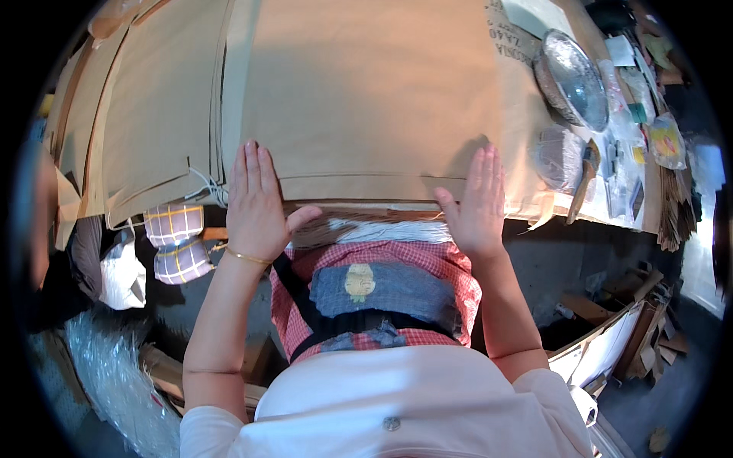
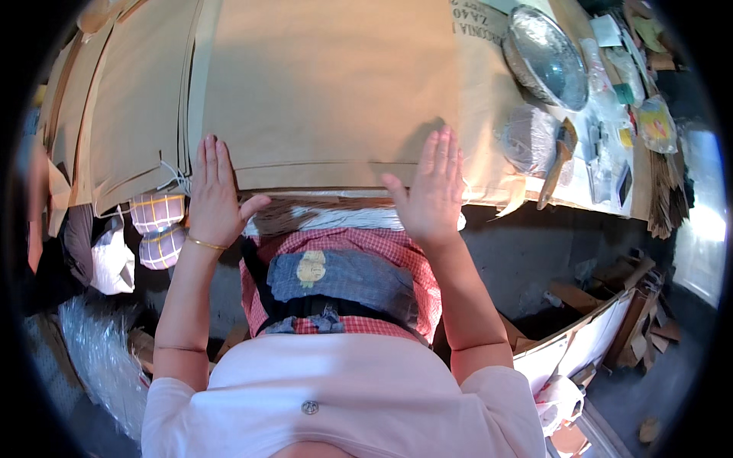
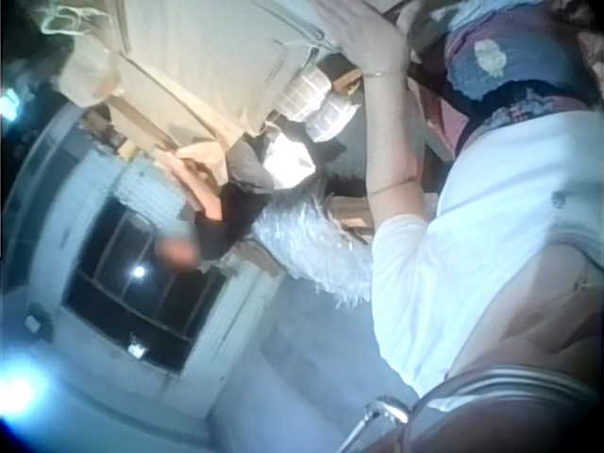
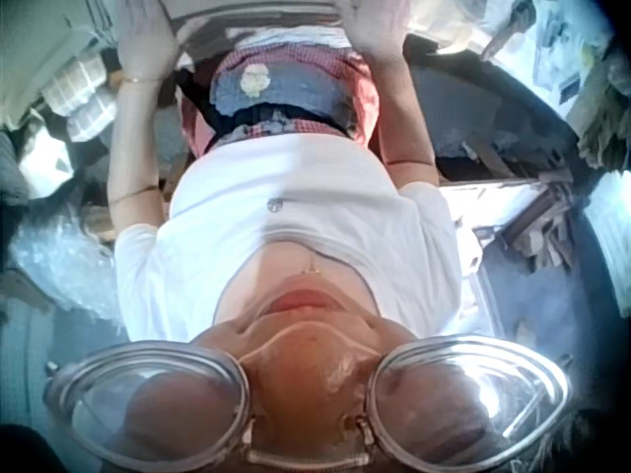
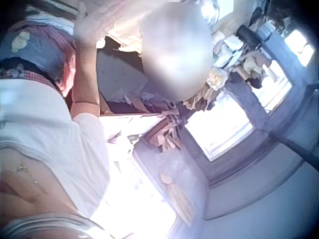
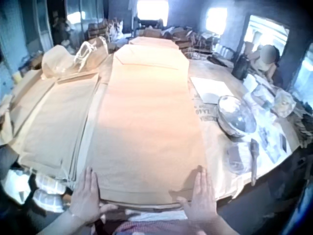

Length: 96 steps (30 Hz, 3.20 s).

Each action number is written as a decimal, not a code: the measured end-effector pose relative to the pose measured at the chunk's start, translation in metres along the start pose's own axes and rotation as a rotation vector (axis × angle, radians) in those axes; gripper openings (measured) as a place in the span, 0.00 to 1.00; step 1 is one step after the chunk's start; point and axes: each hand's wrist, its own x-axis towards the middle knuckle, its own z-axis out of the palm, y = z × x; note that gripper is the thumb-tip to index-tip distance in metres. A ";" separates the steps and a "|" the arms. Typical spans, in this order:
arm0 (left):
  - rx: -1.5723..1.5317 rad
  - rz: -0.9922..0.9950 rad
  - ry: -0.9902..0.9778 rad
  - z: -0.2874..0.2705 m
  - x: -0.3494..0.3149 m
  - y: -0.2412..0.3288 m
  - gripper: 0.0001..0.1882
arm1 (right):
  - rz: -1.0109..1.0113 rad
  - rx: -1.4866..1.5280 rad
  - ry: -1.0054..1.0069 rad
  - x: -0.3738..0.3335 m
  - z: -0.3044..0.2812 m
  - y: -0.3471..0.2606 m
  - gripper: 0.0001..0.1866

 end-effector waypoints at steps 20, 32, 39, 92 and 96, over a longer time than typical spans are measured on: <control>-0.833 -0.336 0.243 -0.018 -0.033 -0.039 0.12 | 0.261 0.678 -0.106 -0.005 -0.034 0.026 0.13; -0.207 -0.647 0.613 -0.079 -0.062 -0.349 0.17 | 0.257 1.234 -0.705 0.123 0.067 -0.251 0.15; 0.010 -1.150 0.327 -0.035 -0.050 -0.415 0.21 | -0.123 1.179 -0.984 0.099 0.026 -0.230 0.25; 0.042 0.173 0.108 -0.002 -0.024 0.023 0.03 | 0.014 -0.053 0.159 0.054 -0.041 -0.020 0.12; 0.113 0.161 0.088 -0.001 -0.025 0.023 0.05 | -0.013 0.317 0.250 0.054 -0.057 -0.061 0.13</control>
